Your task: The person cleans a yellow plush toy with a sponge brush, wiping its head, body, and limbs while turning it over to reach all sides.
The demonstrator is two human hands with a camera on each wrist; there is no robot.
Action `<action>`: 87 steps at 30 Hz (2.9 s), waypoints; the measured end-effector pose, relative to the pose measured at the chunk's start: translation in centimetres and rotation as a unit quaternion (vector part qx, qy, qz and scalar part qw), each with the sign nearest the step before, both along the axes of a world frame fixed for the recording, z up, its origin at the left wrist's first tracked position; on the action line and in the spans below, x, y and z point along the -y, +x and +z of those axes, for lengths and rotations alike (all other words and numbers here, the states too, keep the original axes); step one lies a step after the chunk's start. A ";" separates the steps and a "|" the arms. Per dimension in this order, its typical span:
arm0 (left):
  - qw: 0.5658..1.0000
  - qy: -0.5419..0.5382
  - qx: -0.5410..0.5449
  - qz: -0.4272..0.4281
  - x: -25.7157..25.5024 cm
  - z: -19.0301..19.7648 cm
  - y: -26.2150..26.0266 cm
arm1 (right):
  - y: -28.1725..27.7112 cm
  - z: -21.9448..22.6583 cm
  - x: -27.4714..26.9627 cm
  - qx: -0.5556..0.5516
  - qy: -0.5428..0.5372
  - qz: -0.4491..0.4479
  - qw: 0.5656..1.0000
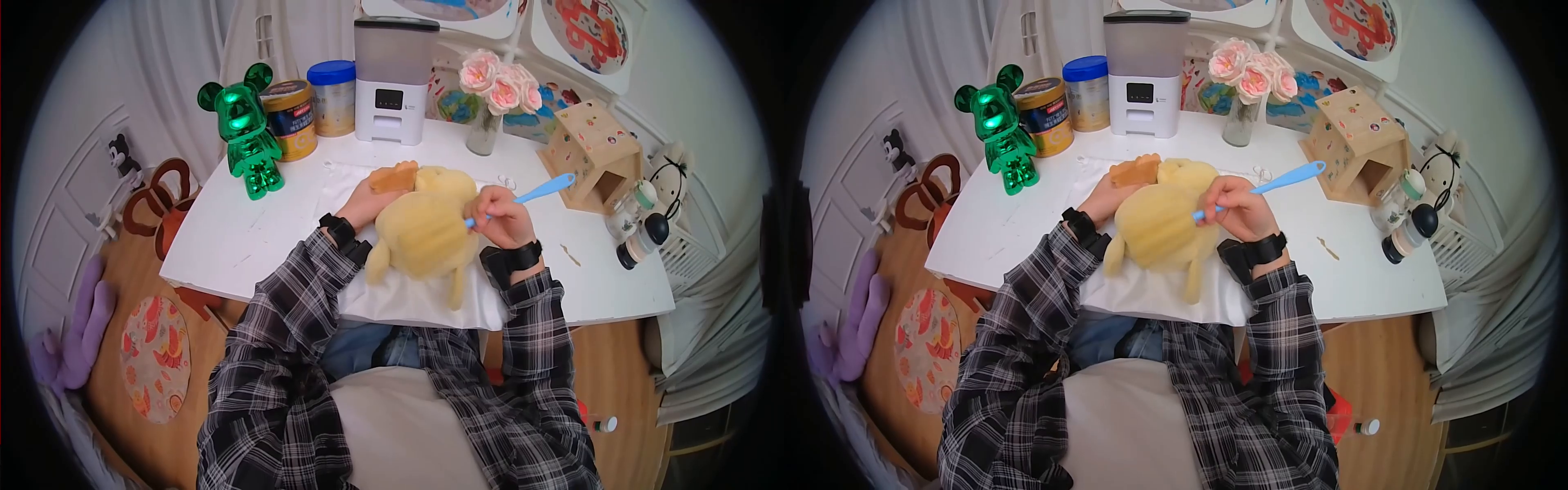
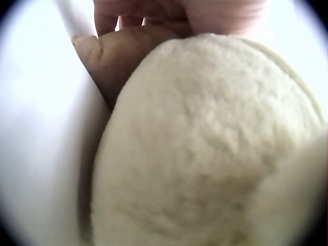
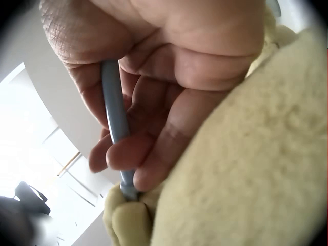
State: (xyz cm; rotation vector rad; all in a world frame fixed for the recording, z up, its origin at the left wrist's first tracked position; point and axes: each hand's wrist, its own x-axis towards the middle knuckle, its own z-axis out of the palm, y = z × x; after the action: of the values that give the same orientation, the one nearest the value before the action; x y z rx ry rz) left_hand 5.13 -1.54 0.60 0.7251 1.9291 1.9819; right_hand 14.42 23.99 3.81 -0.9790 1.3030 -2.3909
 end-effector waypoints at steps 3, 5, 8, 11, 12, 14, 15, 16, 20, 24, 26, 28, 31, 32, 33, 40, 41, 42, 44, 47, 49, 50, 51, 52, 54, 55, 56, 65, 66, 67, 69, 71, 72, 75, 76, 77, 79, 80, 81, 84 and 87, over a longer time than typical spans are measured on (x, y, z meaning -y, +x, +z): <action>1.000 0.026 0.013 -0.006 0.0 -0.3 -0.1 | -0.8 -0.6 -0.9 -0.038 -0.030 0.051 0.998; 1.000 0.022 -0.002 0.004 0.0 -0.5 -0.3 | -0.9 -0.6 -1.0 0.031 -0.129 0.004 0.991; 1.000 0.018 0.006 0.004 0.1 -0.5 -0.2 | -1.3 -1.0 -1.7 0.116 -0.252 -0.092 0.956; 1.000 0.026 0.010 -0.003 0.1 -0.5 -0.3 | -1.4 -0.5 -1.7 0.157 -0.260 -0.188 0.934; 0.999 0.030 0.009 -0.006 0.1 -0.6 -0.3 | -1.4 -0.4 -1.6 0.164 -0.231 -0.207 0.936; 0.999 0.036 0.010 -0.013 0.1 -0.9 -0.7 | -1.4 -0.5 -1.3 0.171 -0.196 -0.200 0.945; 0.999 0.039 0.010 -0.016 0.1 -1.1 -0.8 | -1.5 -0.8 -1.2 0.169 -0.189 -0.174 0.951; 0.999 0.034 0.008 -0.015 0.1 -1.1 -0.8 | -1.5 -0.9 -1.2 0.168 -0.181 -0.148 0.958; 1.000 0.025 -0.004 -0.008 0.1 -0.4 -0.3 | -1.2 -1.0 -1.3 0.094 -0.138 -0.056 0.984; 0.999 0.037 0.015 -0.021 0.1 -1.2 -1.0 | -1.6 -1.3 -2.2 0.051 -0.134 -0.018 0.990; 1.000 0.029 0.009 -0.007 0.0 -0.8 -0.5 | -1.5 -1.1 -2.1 0.091 -0.183 -0.061 0.977; 1.000 0.028 0.000 0.001 0.1 -0.9 -0.4 | -1.3 -0.5 -1.8 0.161 -0.254 -0.139 0.943; 0.999 0.037 -0.006 -0.003 0.0 -1.2 -0.8 | -0.7 0.4 -0.8 0.166 -0.218 -0.192 0.942; 0.999 0.040 -0.003 -0.007 0.0 -1.1 -0.8 | -0.7 0.2 -0.8 0.140 -0.183 -0.155 0.961; 0.999 0.042 0.000 -0.010 0.0 -1.0 -0.8 | -0.8 -0.3 -0.8 0.114 -0.146 -0.116 0.976; 0.999 0.026 0.023 -0.022 0.2 -0.9 -0.6 | -1.1 -0.9 -1.9 0.058 -0.084 0.002 0.995; 0.999 0.025 0.021 -0.021 0.2 -0.9 -0.7 | -1.1 -0.9 -2.0 0.087 -0.127 -0.036 0.987; 0.999 0.025 0.018 -0.020 0.2 -0.9 -0.7 | -1.1 -0.8 -1.9 0.114 -0.170 -0.073 0.976; 0.999 0.029 0.017 -0.017 0.2 -1.1 -0.8 | -1.1 -0.4 -1.3 0.150 -0.220 -0.170 0.949; 0.999 0.027 0.012 -0.014 0.1 -1.2 -0.9 | -1.0 -0.1 -0.9 0.170 -0.166 -0.206 0.949; 1.000 0.028 0.003 -0.014 0.1 -1.2 -0.8 | -1.3 -0.7 -1.3 0.124 -0.152 -0.116 0.974; 0.999 0.030 -0.002 -0.016 0.0 -1.1 -0.7 | -1.5 -1.0 -1.5 0.100 -0.144 -0.071 0.982; 0.999 0.032 -0.008 -0.017 0.1 -1.1 -0.6 | -1.6 -1.1 -1.8 0.085 -0.140 -0.071 0.984; 0.999 0.032 -0.008 -0.015 0.1 -1.2 -0.7 | -1.6 -1.1 -1.9 0.070 -0.136 -0.071 0.986; 0.999 0.031 -0.008 -0.012 0.0 -1.4 -0.9 | -1.5 -1.0 -2.0 0.086 -0.165 -0.089 0.979; 0.999 0.033 0.001 -0.017 0.0 -1.4 -1.0 | -1.4 -0.9 -2.0 0.115 -0.199 -0.105 0.968; 0.999 0.035 0.010 -0.021 0.0 -1.4 -1.0 | -1.3 -0.7 -2.0 0.144 -0.231 -0.122 0.954; 0.999 0.026 0.003 -0.020 0.2 -1.0 -0.6 | -1.3 -0.8 -2.0 0.074 -0.117 -0.061 0.988; 1.000 0.023 -0.007 -0.015 0.1 -1.1 -0.7 | -1.4 -0.9 -2.2 0.079 -0.136 -0.071 0.985; 0.999 0.026 -0.006 -0.017 0.1 -1.2 -0.7 | -1.3 -0.9 -2.3 0.083 -0.154 -0.081 0.981; 0.999 0.032 -0.005 -0.020 0.1 -1.2 -0.8 | -1.3 -0.7 -2.4 0.123 -0.195 -0.134 0.964; 0.999 0.029 0.013 -0.025 0.2 -1.2 -0.9 | -1.1 0.0 -1.8 0.192 -0.239 -0.218 0.927; 0.999 0.027 0.021 -0.028 0.2 -1.2 -1.0 | -1.1 0.1 -1.7 0.193 -0.225 -0.210 0.932; 0.999 0.024 0.009 -0.025 0.2 -1.1 -0.9 | -1.0 -0.1 -1.7 0.156 -0.173 -0.160 0.959; 0.999 0.025 0.003 -0.023 0.1 -1.2 -1.0 | -1.1 -0.4 -1.8 0.117 -0.150 -0.126 0.974; 0.999 0.026 -0.004 -0.020 0.1 -1.4 -1.0 | -1.2 -0.6 -1.8 0.077 -0.126 -0.090 0.985; 0.999 0.026 -0.006 -0.017 0.2 -1.4 -0.9 | -1.2 -0.7 -1.9 0.084 -0.150 -0.109 0.979; 1.000 0.026 -0.002 -0.018 0.2 -1.3 -0.8 | -1.1 -0.7 -2.0 0.087 -0.162 -0.119 0.976; 0.999 0.026 0.001 -0.019 0.1 -1.1 -0.7 | -1.1 -0.5 -2.0 0.111 -0.180 -0.146 0.966; 0.999 0.025 0.021 -0.025 0.2 -0.9 -0.7 | -0.9 0.2 -1.6 0.165 -0.197 -0.203 0.945; 0.999 0.017 0.019 -0.022 0.2 -0.9 -0.8 | -0.7 0.3 -1.2 0.147 -0.134 -0.162 0.966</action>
State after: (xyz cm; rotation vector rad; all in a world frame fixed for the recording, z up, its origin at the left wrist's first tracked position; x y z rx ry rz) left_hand 4.36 -1.77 -0.34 0.7275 1.8458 1.9930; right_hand 13.71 25.22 4.11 -0.4612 1.1210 -2.8823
